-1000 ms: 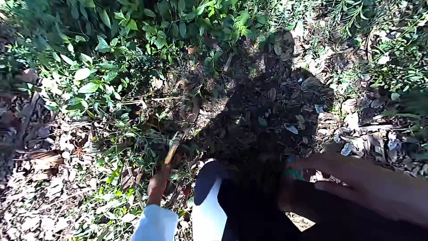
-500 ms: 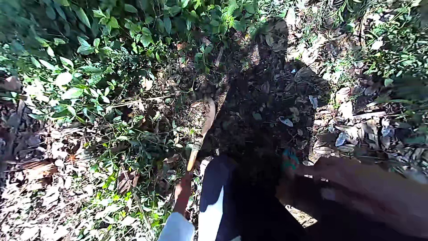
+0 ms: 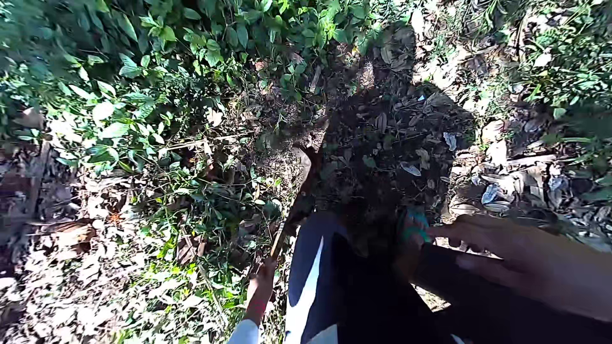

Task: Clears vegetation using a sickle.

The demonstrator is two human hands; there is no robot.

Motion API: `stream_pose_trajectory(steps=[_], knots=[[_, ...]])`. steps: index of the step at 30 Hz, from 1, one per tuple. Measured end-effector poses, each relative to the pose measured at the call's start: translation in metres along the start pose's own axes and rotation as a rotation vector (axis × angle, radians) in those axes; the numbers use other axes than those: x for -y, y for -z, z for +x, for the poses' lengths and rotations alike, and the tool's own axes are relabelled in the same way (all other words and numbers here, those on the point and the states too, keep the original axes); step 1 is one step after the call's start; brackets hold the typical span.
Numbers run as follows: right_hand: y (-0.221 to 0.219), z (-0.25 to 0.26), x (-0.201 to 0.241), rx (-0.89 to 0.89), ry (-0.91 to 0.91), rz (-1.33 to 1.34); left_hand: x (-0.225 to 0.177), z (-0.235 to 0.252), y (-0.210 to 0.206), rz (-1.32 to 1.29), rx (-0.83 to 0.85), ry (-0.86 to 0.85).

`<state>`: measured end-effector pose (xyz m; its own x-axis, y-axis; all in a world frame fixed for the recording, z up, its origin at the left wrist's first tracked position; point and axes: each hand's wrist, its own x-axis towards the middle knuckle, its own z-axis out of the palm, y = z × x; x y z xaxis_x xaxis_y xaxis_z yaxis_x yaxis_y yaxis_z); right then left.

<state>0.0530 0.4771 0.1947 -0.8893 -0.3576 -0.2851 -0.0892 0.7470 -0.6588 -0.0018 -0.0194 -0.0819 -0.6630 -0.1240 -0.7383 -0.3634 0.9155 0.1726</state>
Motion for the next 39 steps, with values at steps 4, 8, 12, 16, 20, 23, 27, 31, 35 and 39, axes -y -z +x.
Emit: stream_pose_trajectory(steps=[4, 8, 12, 16, 20, 23, 27, 31, 35, 39], knots=[[0.002, 0.002, 0.005, 0.0, 0.032, -0.004, -0.109, 0.05, 0.059, 0.137, 0.035, -0.278], [0.004, 0.004, 0.001, 0.052, 0.009, 0.0, -0.058, 0.087, 0.06, 0.138, -0.093, -0.029], [0.007, 0.004, -0.008, 0.084, -0.017, 0.042, 0.042, 0.005, -0.014, -0.208, -0.162, 0.244], [0.011, 0.014, -0.008, 0.084, 0.02, 0.01, -0.007, 0.016, 0.017, -0.155, -0.189, 0.066], [0.013, 0.029, -0.002, 0.114, 0.04, -0.026, -0.122, 0.081, 0.135, 0.262, -0.152, -0.163], [0.011, 0.03, -0.006, 0.133, 0.06, -0.022, -0.076, 0.123, 0.116, 0.172, -0.168, -0.068], [0.015, 0.017, -0.018, 0.114, -0.009, 0.007, 0.011, 0.039, 0.012, -0.118, -0.116, 0.172], [0.011, 0.016, -0.012, 0.114, -0.019, 0.016, -0.043, 0.025, 0.044, 0.071, -0.092, 0.015], [0.008, 0.023, -0.009, 0.082, 0.038, -0.019, -0.101, 0.084, 0.113, 0.285, -0.082, -0.144], [0.013, 0.018, -0.006, 0.098, -0.01, 0.016, 0.023, 0.06, 0.05, 0.011, -0.124, 0.136]])
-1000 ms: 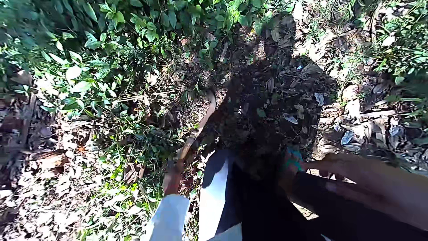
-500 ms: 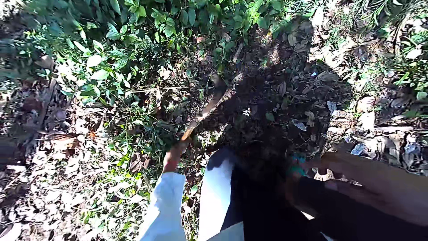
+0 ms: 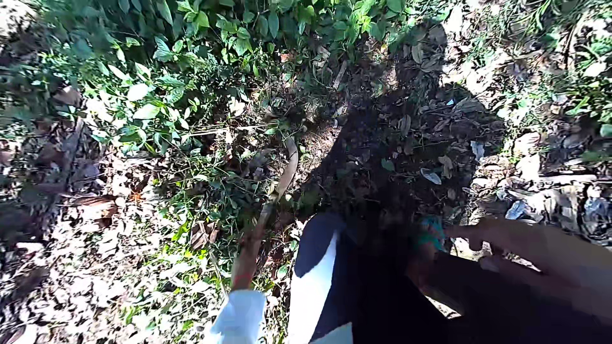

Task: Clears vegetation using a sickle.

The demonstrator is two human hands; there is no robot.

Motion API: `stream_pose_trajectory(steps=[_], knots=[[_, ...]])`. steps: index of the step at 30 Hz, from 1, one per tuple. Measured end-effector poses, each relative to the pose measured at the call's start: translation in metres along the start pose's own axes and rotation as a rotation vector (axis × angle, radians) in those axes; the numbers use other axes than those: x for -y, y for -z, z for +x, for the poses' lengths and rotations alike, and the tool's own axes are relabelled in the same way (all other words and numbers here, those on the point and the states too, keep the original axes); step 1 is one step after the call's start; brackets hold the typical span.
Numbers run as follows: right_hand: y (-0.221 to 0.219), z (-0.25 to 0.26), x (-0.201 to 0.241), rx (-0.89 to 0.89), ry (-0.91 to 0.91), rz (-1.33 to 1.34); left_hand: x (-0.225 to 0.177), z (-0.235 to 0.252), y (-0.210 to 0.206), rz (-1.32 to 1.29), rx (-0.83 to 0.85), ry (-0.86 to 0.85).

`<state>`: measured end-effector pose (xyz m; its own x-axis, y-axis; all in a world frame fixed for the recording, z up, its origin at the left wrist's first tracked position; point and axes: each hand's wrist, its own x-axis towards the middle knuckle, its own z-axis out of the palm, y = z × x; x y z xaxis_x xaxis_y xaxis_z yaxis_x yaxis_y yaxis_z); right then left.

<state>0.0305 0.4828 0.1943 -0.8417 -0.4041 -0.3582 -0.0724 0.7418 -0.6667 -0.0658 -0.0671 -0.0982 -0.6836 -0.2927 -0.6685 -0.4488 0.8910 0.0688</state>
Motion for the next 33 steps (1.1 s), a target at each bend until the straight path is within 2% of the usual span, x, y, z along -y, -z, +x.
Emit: stream_pose_trajectory(steps=[2, 3, 4, 7, 8, 9, 10, 11, 12, 14, 15, 16, 18, 19, 21, 24, 25, 26, 27, 29, 31, 33], knots=[[-0.003, -0.003, -0.002, -0.001, -0.021, -0.001, 0.017, -0.034, -0.01, -0.014, 0.026, 0.013], [-0.005, -0.003, 0.0, 0.009, -0.02, 0.005, 0.012, -0.043, -0.007, 0.016, 0.036, -0.022], [-0.004, -0.002, 0.002, 0.019, -0.019, 0.01, -0.009, -0.042, 0.002, 0.068, 0.039, -0.087], [-0.006, 0.004, 0.005, -0.005, 0.002, -0.015, -0.113, -0.02, 0.057, 0.245, 0.061, -0.332], [-0.007, 0.007, 0.006, -0.005, 0.012, -0.026, -0.139, -0.005, 0.072, 0.266, 0.054, -0.385], [-0.007, 0.009, 0.006, 0.0, 0.019, -0.041, -0.146, 0.014, 0.077, 0.275, 0.026, -0.404], [-0.007, 0.01, 0.007, 0.015, 0.019, -0.043, -0.132, 0.032, 0.074, 0.265, 0.004, -0.37], [-0.007, 0.01, 0.008, 0.024, 0.019, -0.034, -0.096, 0.038, 0.065, 0.222, -0.005, -0.273], [-0.007, 0.008, 0.008, 0.033, 0.011, -0.019, -0.043, 0.031, 0.049, 0.135, -0.015, -0.143], [-0.006, 0.002, 0.008, 0.033, -0.018, 0.02, 0.069, -0.017, 0.002, -0.054, -0.102, 0.069], [-0.006, -0.001, 0.006, 0.033, -0.039, 0.034, 0.112, -0.041, -0.026, -0.136, -0.175, 0.106], [-0.007, -0.002, 0.004, 0.037, -0.057, 0.048, 0.132, -0.065, -0.038, -0.178, -0.181, 0.161], [-0.01, -0.002, 0.005, 0.057, -0.049, 0.04, 0.128, -0.099, -0.029, -0.194, -0.098, 0.225], [-0.007, 0.002, 0.006, 0.073, -0.055, 0.034, 0.11, -0.09, -0.017, -0.169, -0.092, 0.161], [-0.004, 0.009, 0.008, 0.075, -0.058, 0.03, 0.054, -0.059, 0.019, -0.046, -0.083, -0.024], [-0.002, 0.017, 0.01, 0.106, -0.066, 0.038, -0.068, -0.013, 0.093, 0.206, -0.046, -0.236], [-0.001, 0.02, 0.012, 0.113, -0.072, 0.035, -0.097, 0.005, 0.11, 0.241, -0.073, -0.295], [-0.001, 0.021, 0.015, 0.115, -0.076, 0.036, -0.109, 0.026, 0.118, 0.246, -0.108, -0.32], [-0.001, 0.022, 0.018, 0.118, -0.079, 0.04, -0.101, 0.048, 0.117, 0.218, -0.146, -0.307], [-0.001, 0.021, 0.021, 0.118, -0.084, 0.051, -0.038, 0.065, 0.086, 0.033, -0.139, -0.115], [-0.001, 0.014, 0.02, 0.127, -0.108, 0.073, 0.033, 0.03, 0.029, -0.262, -0.138, 0.153], [-0.003, 0.009, 0.012, 0.118, -0.121, 0.071, 0.059, -0.014, -0.008, -0.455, -0.138, 0.312]])
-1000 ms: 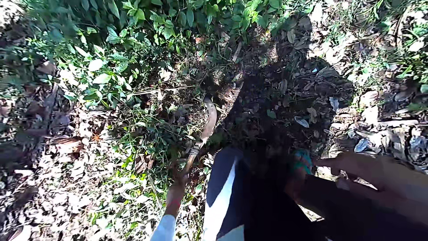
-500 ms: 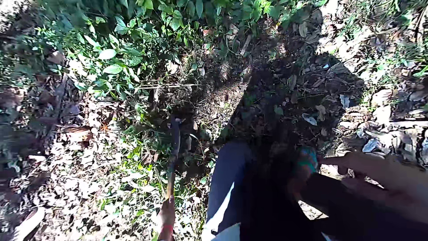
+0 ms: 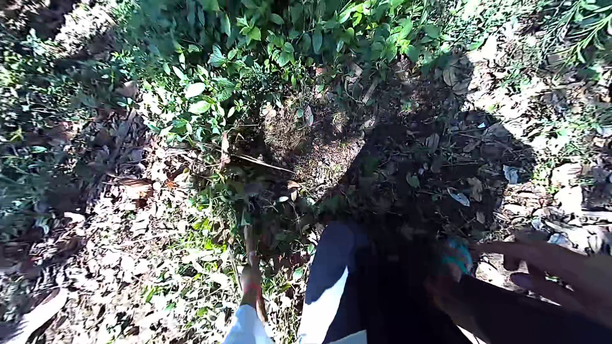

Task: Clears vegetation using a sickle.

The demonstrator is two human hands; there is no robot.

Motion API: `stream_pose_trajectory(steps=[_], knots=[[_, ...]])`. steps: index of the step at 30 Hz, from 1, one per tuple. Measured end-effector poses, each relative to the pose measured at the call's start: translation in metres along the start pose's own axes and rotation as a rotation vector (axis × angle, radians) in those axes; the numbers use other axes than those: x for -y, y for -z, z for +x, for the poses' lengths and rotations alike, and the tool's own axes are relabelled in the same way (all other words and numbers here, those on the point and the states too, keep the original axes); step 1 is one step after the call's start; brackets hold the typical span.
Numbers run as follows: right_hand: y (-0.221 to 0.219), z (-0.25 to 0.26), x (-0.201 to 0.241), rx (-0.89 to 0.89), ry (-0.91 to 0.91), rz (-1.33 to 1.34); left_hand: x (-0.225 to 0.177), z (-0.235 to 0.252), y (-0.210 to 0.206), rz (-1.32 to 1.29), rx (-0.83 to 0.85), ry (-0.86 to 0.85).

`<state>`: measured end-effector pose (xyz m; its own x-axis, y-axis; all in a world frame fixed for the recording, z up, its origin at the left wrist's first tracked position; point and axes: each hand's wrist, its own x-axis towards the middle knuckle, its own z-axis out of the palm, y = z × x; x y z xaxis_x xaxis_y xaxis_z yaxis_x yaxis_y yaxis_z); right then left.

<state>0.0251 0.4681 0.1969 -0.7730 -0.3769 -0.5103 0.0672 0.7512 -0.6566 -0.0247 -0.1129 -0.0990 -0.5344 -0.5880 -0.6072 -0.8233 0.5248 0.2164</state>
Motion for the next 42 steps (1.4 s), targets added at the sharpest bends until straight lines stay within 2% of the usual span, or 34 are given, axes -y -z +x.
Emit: stream_pose_trajectory(steps=[1, 3, 5, 8, 10, 12, 14, 16, 18, 21, 23, 28, 30, 33, 37, 39, 42], knots=[[-0.002, -0.001, -0.003, -0.001, -0.013, -0.003, 0.011, -0.014, -0.004, -0.022, -0.008, 0.007], [-0.002, 0.0, -0.005, -0.007, -0.057, -0.008, -0.003, -0.035, -0.004, 0.011, 0.015, -0.073], [-0.001, 0.003, -0.007, -0.031, -0.086, -0.024, -0.043, -0.037, 0.002, 0.059, 0.043, -0.209], [0.004, 0.011, -0.003, -0.041, -0.068, -0.065, -0.133, -0.03, 0.025, 0.334, 0.07, -0.411], [0.005, 0.017, 0.006, -0.037, -0.017, -0.069, -0.173, -0.01, 0.037, 0.438, 0.051, -0.495], [0.005, 0.021, 0.011, -0.041, 0.037, -0.071, -0.163, 0.021, 0.034, 0.381, 0.04, -0.476], [0.005, 0.022, 0.011, -0.067, 0.064, -0.069, -0.123, 0.031, 0.016, 0.17, 0.081, -0.286], [0.005, 0.024, 0.008, -0.088, 0.054, -0.073, -0.087, 0.018, -0.004, -0.015, 0.093, -0.121], [0.007, 0.027, 0.009, -0.077, 0.019, -0.065, -0.067, -0.004, -0.013, -0.111, 0.115, -0.066], [0.013, 0.042, 0.013, -0.018, -0.126, 0.001, -0.066, -0.024, -0.005, -0.173, 0.179, -0.163], [0.017, 0.055, 0.017, -0.026, -0.21, 0.032, -0.086, -0.033, 0.006, -0.133, 0.264, -0.307], [0.014, 0.086, 0.033, -0.015, -0.258, -0.054, -0.148, -0.051, 0.021, 0.029, 0.46, -0.572], [0.007, 0.095, 0.044, -0.025, -0.227, -0.077, -0.171, -0.073, 0.022, -0.017, 0.554, -0.65], [-0.003, 0.11, 0.055, -0.055, -0.202, -0.174, -0.205, -0.12, 0.016, -0.159, 0.69, -0.664], [0.011, 0.114, 0.096, -0.1, -0.344, -0.257, -0.248, -0.181, 0.013, -0.319, 0.847, -0.751], [0.033, 0.115, 0.097, -0.2, -0.35, -0.131, -0.273, -0.208, 0.009, -0.372, 0.921, -0.798], [0.052, 0.137, 0.056, -0.439, -0.249, 0.361, -0.314, -0.258, -0.009, -0.377, 0.815, -0.896]])
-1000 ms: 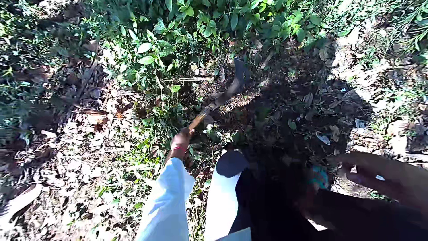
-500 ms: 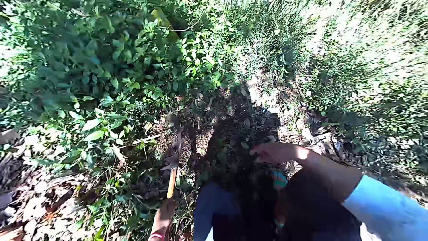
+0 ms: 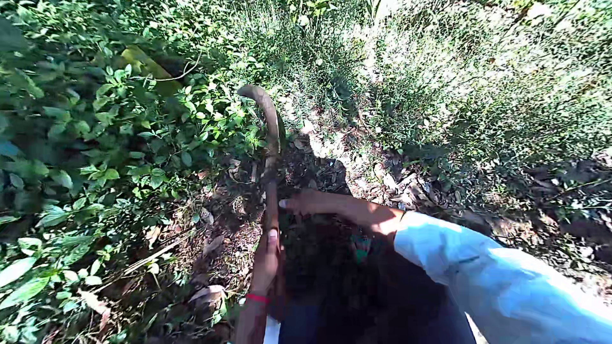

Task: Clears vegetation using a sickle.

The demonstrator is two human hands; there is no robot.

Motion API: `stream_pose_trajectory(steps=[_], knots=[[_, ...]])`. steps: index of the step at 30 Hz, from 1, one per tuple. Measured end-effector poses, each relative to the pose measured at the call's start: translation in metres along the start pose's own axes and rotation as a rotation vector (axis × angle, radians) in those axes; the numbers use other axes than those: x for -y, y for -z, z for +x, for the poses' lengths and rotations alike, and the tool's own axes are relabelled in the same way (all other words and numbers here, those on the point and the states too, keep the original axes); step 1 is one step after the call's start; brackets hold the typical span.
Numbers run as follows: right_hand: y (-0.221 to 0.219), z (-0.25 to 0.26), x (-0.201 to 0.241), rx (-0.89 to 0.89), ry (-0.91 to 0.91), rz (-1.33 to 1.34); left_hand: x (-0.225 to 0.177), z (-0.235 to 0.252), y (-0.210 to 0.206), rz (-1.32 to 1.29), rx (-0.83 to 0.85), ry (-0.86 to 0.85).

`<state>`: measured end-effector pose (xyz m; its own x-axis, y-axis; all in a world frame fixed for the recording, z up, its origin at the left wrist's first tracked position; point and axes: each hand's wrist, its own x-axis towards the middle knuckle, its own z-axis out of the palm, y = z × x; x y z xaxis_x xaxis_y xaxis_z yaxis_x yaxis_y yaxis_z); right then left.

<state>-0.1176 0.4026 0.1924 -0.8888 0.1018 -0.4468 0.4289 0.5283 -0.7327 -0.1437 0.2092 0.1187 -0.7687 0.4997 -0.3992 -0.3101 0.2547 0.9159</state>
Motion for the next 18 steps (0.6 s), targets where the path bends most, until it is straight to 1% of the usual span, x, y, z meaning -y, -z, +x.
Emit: stream_pose_trajectory(steps=[2, 5, 6, 8, 10, 14, 16, 18], knots=[[0.0, 0.024, -0.015, -0.034, 0.006, 0.33, -0.018, 0.02, -0.037, 0.034, -0.05, -0.089], [0.004, 0.058, -0.026, -0.11, 0.001, 0.663, -0.026, 0.054, -0.092, -0.011, -0.104, -0.23], [0.014, 0.073, -0.031, -0.112, -0.011, 0.748, -0.028, 0.065, -0.101, -0.003, -0.079, -0.254], [0.046, 0.102, -0.045, -0.109, -0.076, 0.851, -0.029, 0.089, -0.101, 0.068, 0.056, -0.251], [0.086, 0.124, -0.063, -0.114, -0.184, 0.803, -0.024, 0.106, -0.089, 0.209, 0.108, -0.196], [0.143, 0.165, -0.148, -0.19, -0.256, 0.427, -0.009, 0.112, -0.058, 0.411, 0.13, 0.13], [0.163, 0.168, -0.2, -0.196, -0.271, 0.339, -0.004, 0.114, -0.047, 0.453, 0.078, 0.207], [0.177, 0.153, -0.245, -0.225, -0.273, 0.325, -0.005, 0.119, -0.041, 0.478, 0.034, 0.239]])
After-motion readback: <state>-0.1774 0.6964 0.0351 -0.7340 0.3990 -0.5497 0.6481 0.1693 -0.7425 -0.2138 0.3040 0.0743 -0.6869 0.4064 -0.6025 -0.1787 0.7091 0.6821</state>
